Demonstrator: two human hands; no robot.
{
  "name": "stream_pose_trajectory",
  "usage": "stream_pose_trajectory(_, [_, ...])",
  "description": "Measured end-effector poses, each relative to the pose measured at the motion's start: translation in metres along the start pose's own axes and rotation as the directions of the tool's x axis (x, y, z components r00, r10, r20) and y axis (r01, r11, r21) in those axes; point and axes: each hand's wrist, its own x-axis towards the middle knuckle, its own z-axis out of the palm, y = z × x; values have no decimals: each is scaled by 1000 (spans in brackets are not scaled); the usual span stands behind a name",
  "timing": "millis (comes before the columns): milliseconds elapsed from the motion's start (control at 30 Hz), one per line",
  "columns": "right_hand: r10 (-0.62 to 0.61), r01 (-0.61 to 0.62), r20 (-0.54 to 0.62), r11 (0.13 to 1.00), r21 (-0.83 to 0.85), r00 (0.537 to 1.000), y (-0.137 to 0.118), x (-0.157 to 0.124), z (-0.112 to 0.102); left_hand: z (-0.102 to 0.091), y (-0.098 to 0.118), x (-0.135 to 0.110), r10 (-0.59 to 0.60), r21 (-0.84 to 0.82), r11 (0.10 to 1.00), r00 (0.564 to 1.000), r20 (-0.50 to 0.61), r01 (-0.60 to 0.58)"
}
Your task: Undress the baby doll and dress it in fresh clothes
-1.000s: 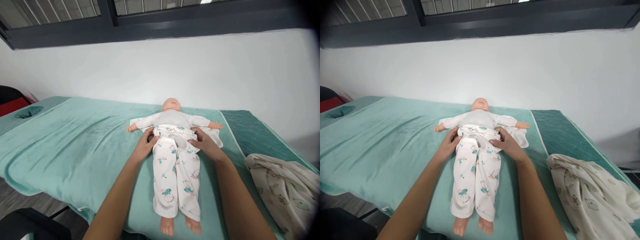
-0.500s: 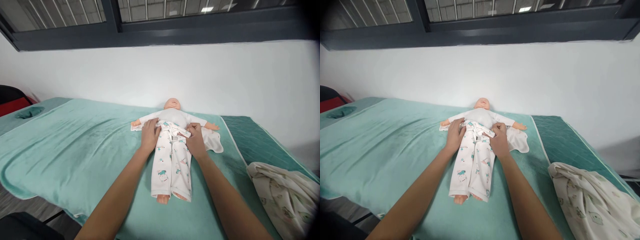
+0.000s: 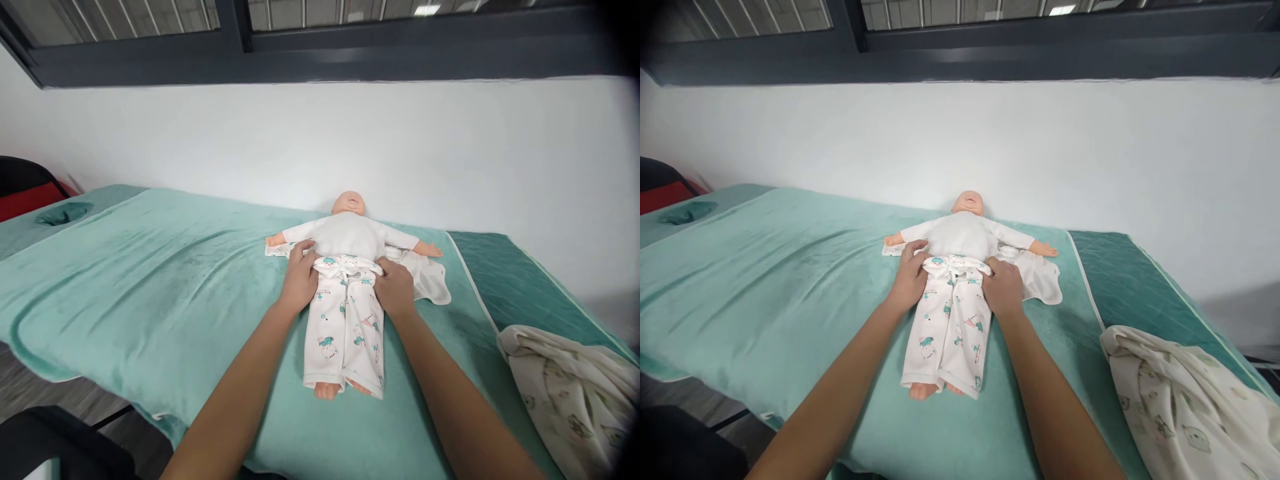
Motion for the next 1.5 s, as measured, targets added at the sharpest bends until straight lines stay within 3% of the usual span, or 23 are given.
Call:
stream_pose_trajectory(167, [185,-197,116,975,104,976,1,0,-2,-8,12,-35,-31,33,999,999,33,30])
stream_pose_trajectory(400, [163,-225,258,946,232,952,6,0,-10,-14,23,-67,-112,67,992,991,74,107])
stream_pose_trajectory(633, [100,-134,235,982,133,967,-8,-31,-26,-13,24,-64,-149,145,980,986,75,137])
stream_pose_trajectory(833, [66,-196,353,917,346,933,-23,-58,-36,-15,26,-64,-198,106,976,979,45,192])
stream_pose_trajectory(1067, [5,-282,461,797,534,888,-18,-52,-31,-7,23,-42,-230,-51,972,973,-29,229])
stream_pose_trajectory(1300, [136,-338,407,811,477,903,-21,-46,-24,3,11,-15,-174,-20,985,984,-27,174])
stream_pose_trajectory(1400, [168,-341,391,835,431,905,-21,-44,-23,1,13,-19,-180,-27,983,983,-23,180])
stream_pose_trajectory(1500, [154,-296,352,869,397,923,-19,-44,-22,-6,19,-38,-173,-38,984,985,6,173])
